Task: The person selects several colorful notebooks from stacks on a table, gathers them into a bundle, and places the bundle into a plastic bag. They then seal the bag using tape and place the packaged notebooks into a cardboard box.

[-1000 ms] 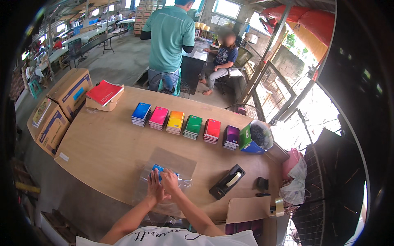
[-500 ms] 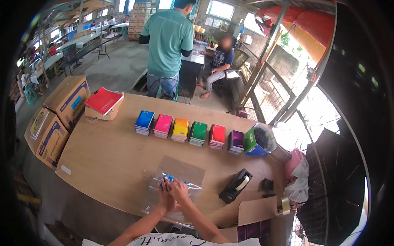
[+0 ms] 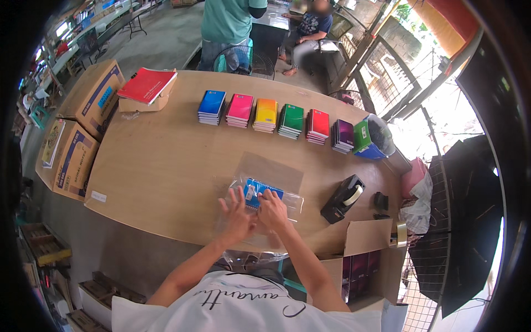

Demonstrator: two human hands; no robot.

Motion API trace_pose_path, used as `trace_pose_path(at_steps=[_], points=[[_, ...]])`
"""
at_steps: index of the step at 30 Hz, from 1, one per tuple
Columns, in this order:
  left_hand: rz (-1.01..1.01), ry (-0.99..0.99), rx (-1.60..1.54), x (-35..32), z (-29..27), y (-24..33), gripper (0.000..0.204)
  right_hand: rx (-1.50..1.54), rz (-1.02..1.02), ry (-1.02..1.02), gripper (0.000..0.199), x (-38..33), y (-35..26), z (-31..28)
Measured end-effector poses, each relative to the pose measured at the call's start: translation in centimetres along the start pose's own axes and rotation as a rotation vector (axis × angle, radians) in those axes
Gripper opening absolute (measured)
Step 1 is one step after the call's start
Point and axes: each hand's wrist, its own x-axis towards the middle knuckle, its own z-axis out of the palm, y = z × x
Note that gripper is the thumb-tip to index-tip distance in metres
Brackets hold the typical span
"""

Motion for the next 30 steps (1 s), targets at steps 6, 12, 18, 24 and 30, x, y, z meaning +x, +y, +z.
trace_pose_path(at_steps=[6,12,18,24,30], points=[[0.294,0.281,-0.105,6.4,-3.5,-3.9,0.025,-0.07,-0.039,0.1,0.054,-1.5,-2.0,0.2],[0.212,0.305,-0.265,6.1,0.5,-8.9,0.014,-0.082,-0.12,0.161,0.057,-2.8,0.6,3.4],[0.238,0.321,-0.084,0.8,-2.3,-1.6,0.037,0.004,-0.076,0.141,0.056,-1.9,0.2,2.7],[0.377,0.206,0.041,2.9,3.4,-6.0,0.045,0.031,-0.142,0.218,0.045,-2.3,0.8,3.2],[0.347,0.26,0.098,2.3,2.8,-4.6,0.042,0.025,-0.192,0.318,0.038,-3.0,1.5,3.7]])
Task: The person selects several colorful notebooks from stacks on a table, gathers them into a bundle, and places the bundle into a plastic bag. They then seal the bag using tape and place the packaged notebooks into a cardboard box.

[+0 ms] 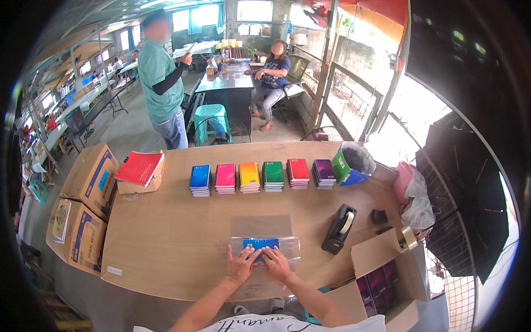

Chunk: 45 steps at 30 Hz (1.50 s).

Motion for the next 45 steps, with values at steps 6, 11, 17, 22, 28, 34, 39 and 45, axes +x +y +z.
trace_pose_path(at_steps=[6,11,17,22,28,34,39,45], points=[[-0.046,0.006,0.001,-0.2,0.9,0.4,0.036,0.216,0.023,0.271,0.034,-1.5,5.0,-4.6],[-0.074,0.047,-0.014,-0.7,0.9,0.5,0.036,0.421,1.556,0.63,0.022,-3.3,12.7,-14.8],[-0.07,0.024,-0.012,-0.6,1.0,0.4,0.04,0.806,1.544,0.927,0.028,-6.2,16.8,-12.6],[-0.028,0.019,0.06,-0.2,0.9,1.4,0.04,0.606,1.629,0.692,0.022,-9.3,20.4,-11.5],[-0.046,0.026,0.07,-0.2,1.0,0.9,0.041,0.615,1.387,0.928,0.016,-5.8,13.4,-12.8],[-0.044,0.033,0.024,-0.2,0.9,1.3,0.042,1.626,1.598,1.228,0.012,-9.3,12.6,-6.6],[-0.052,0.014,0.061,-0.2,0.7,0.6,0.041,1.535,1.303,0.872,0.011,-4.7,6.8,-3.2],[-0.032,0.059,0.034,-0.3,0.7,0.4,0.045,0.448,0.82,-0.014,0.085,4.0,-0.6,-1.9]])
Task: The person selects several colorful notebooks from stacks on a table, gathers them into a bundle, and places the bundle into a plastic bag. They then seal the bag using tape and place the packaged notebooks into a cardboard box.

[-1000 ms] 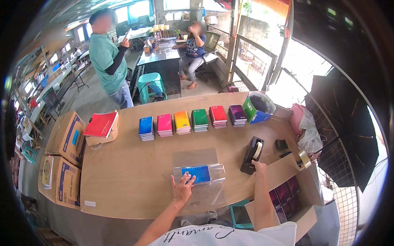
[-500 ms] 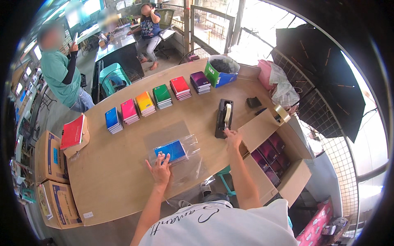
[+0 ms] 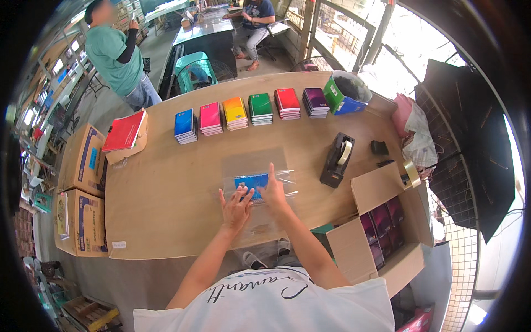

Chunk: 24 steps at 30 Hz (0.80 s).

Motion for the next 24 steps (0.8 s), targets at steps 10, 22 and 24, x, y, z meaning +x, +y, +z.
trace_pose_path(at_steps=[10,22,24], points=[[-0.011,-0.23,0.042,1.5,-1.8,-0.7,0.054,-0.384,0.144,-0.101,0.109,-0.5,0.4,-0.2],[-1.276,-0.006,-1.912,-3.7,3.3,2.6,0.045,-0.793,-0.518,-0.091,0.11,4.8,-0.7,-0.2],[-1.413,-0.125,-2.21,-1.4,4.8,3.7,0.046,-0.815,-0.281,-0.589,0.108,8.0,-0.4,0.4]])
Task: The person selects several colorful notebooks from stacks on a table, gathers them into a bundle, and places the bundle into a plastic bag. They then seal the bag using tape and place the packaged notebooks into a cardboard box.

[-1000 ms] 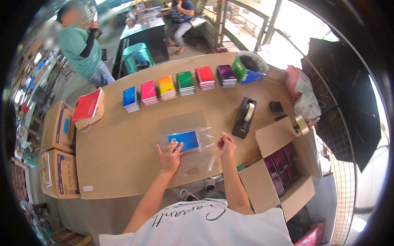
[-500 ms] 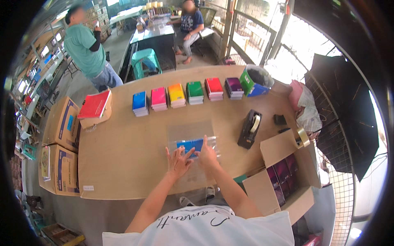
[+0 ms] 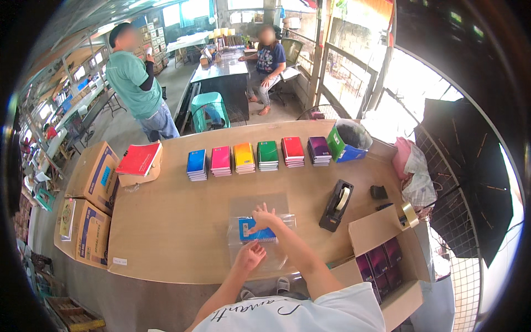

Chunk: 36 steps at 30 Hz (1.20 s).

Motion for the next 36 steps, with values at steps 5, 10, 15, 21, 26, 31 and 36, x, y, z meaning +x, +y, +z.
trace_pose_path(at_steps=[5,10,15,21,26,31,36], points=[[0.939,-0.049,0.679,-0.4,0.1,-1.2,0.084,0.705,-0.24,0.297,0.09,-5.7,-2.0,0.0],[1.224,-0.011,1.311,-6.1,2.6,-1.7,0.104,1.549,-0.298,0.369,0.093,-8.7,-1.2,6.3],[1.417,0.158,1.457,-5.2,0.5,0.1,0.104,1.18,-0.341,0.695,0.091,-11.2,-1.4,6.7],[1.491,-0.198,1.623,-7.2,0.4,4.9,0.075,0.111,-0.615,0.259,0.042,-15.2,0.2,-8.3],[1.41,-0.41,2.044,-5.6,-0.4,9.1,0.066,0.054,-0.724,0.111,0.016,-9.9,2.4,-6.9],[1.299,-0.58,2.434,-6.7,2.0,12.3,0.066,0.15,-0.773,0.351,0.012,-10.4,-0.5,-7.6],[1.024,-0.782,2.496,-7.1,4.9,12.7,0.079,0.329,-0.709,0.416,0.015,-9.9,-0.5,-5.6]])
